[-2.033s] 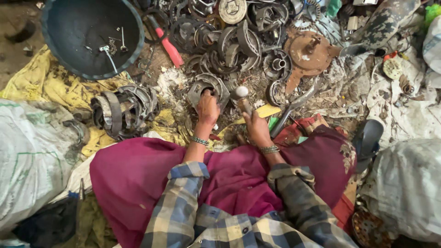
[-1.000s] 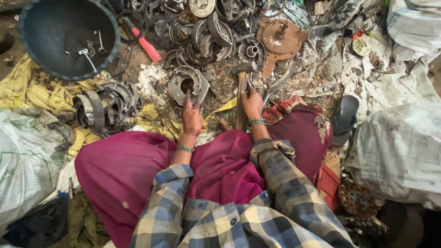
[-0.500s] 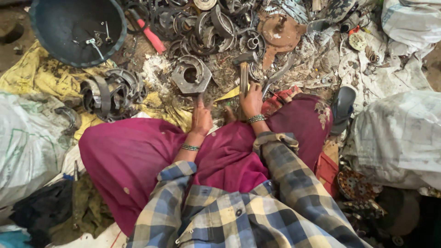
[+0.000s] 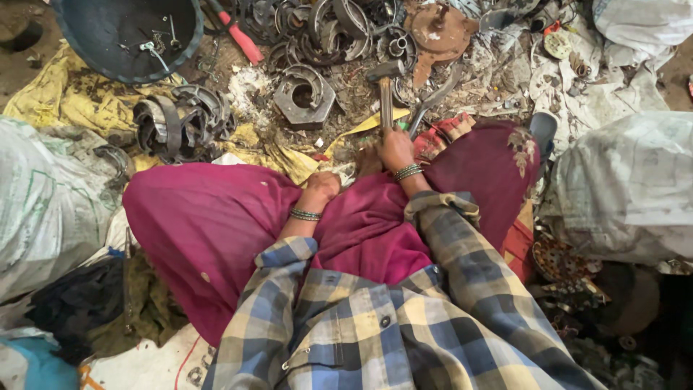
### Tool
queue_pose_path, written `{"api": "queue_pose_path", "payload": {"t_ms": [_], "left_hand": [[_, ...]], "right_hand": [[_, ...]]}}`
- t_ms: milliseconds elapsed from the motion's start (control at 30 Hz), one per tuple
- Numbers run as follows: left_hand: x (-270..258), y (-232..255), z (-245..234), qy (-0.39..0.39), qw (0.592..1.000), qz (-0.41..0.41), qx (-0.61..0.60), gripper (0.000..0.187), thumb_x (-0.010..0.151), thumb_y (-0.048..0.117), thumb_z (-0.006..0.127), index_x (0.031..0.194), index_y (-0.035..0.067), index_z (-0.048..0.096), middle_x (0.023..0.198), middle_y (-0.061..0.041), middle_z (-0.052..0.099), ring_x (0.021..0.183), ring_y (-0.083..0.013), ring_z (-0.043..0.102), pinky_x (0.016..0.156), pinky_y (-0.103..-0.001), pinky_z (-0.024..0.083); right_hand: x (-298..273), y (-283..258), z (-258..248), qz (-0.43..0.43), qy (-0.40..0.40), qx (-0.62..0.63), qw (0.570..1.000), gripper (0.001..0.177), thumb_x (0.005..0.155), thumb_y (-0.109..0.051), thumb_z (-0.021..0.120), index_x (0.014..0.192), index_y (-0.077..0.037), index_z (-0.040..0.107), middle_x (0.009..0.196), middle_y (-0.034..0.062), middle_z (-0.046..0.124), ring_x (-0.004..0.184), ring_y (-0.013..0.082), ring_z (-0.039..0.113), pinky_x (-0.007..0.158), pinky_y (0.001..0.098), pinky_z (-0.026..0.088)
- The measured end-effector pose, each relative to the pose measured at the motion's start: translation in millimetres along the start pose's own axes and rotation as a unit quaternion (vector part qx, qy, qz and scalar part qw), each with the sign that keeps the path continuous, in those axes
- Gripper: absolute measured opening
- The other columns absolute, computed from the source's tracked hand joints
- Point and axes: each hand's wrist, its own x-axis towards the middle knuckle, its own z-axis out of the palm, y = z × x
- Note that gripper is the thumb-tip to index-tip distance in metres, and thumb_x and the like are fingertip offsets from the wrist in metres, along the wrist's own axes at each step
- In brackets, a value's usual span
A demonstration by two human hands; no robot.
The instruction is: The person sits on the floor and uses a hammer and a metal rod to repeatedly strike a metal component placed on a hexagonal anvil. The person adjusts the component's position occasionally while continuing to hammer it.
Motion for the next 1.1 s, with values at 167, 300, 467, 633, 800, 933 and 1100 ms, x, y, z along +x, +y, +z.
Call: {"api": "queue_pose_path", "payload": {"t_ms": [167, 300, 467, 633, 800, 933, 1100], "left_hand": [[-31, -10, 17, 0.185, 0.968, 0.143, -0.095, 0.006, 0.078, 0.010, 0.063, 0.077, 0.009, 0.069, 0.081, -0.011, 0.069, 0.080, -0.0284, 0.069, 0.071, -0.041, 0.055], [-50, -11, 26, 0.297, 0.939, 0.169, 0.042, 0.007, 0.077, 0.009, 0.062, 0.072, 0.011, 0.066, 0.074, -0.009, 0.066, 0.073, -0.0278, 0.068, 0.068, -0.042, 0.054], [-28, -11, 6, -0.064, 0.994, -0.056, 0.066, 0.018, 0.088, 0.027, 0.066, 0.097, 0.017, 0.079, 0.106, -0.008, 0.077, 0.104, -0.0260, 0.072, 0.084, -0.043, 0.056], [-21, 4, -15, -0.107, 0.981, -0.094, 0.134, 0.025, 0.089, 0.032, 0.064, 0.105, 0.019, 0.078, 0.117, -0.006, 0.074, 0.112, -0.0250, 0.069, 0.090, -0.043, 0.054], [-34, 15, -22, -0.103, 0.975, -0.122, 0.154, 0.029, 0.092, 0.035, 0.060, 0.111, 0.020, 0.077, 0.122, -0.006, 0.072, 0.115, -0.0245, 0.068, 0.092, -0.043, 0.054], [-60, 12, -8, -0.114, 0.968, -0.153, 0.162, 0.033, 0.095, 0.037, 0.057, 0.116, 0.020, 0.076, 0.126, -0.005, 0.071, 0.117, -0.0241, 0.068, 0.093, -0.043, 0.054], [-56, 19, -14, -0.107, 0.965, -0.166, 0.174, 0.037, 0.098, 0.040, 0.054, 0.122, 0.021, 0.075, 0.131, -0.005, 0.070, 0.120, -0.0235, 0.067, 0.094, -0.043, 0.054]], "right_hand": [[-7, -14, -1, 0.002, -0.094, -0.041, 0.995, 0.031, 0.098, -0.035, 0.062, 0.100, -0.005, 0.069, 0.084, 0.0215, 0.074, 0.076, 0.0428, 0.073, 0.063, 0.0536, 0.056], [-11, -30, -13, -0.027, -0.101, -0.083, 0.991, 0.029, 0.094, -0.034, 0.062, 0.094, -0.007, 0.073, 0.083, 0.0187, 0.075, 0.074, 0.0393, 0.074, 0.060, 0.0516, 0.057], [-28, -50, -31, -0.138, -0.107, -0.160, 0.972, 0.025, 0.098, -0.024, 0.059, 0.094, -0.006, 0.076, 0.097, 0.0170, 0.076, 0.078, 0.0357, 0.076, 0.062, 0.0498, 0.059], [-47, -74, -22, -0.203, -0.333, -0.155, 0.908, 0.032, 0.091, -0.030, 0.063, 0.107, -0.004, 0.074, 0.100, 0.0262, 0.073, 0.079, 0.0406, 0.075, 0.073, 0.0501, 0.057], [-67, -70, -3, -0.325, -0.355, -0.182, 0.858, 0.025, 0.088, -0.020, 0.062, 0.094, -0.002, 0.079, 0.096, 0.0217, 0.076, 0.086, 0.0391, 0.075, 0.070, 0.0495, 0.060], [-108, -66, 8, -0.370, -0.321, -0.139, 0.861, 0.024, 0.087, -0.020, 0.062, 0.087, -0.004, 0.080, 0.089, 0.0191, 0.076, 0.083, 0.0376, 0.075, 0.069, 0.0482, 0.059], [-117, -77, -10, -0.373, -0.251, -0.172, 0.876, 0.021, 0.086, -0.020, 0.062, 0.084, -0.008, 0.079, 0.085, 0.0148, 0.076, 0.080, 0.0349, 0.076, 0.064, 0.0491, 0.059]]}}
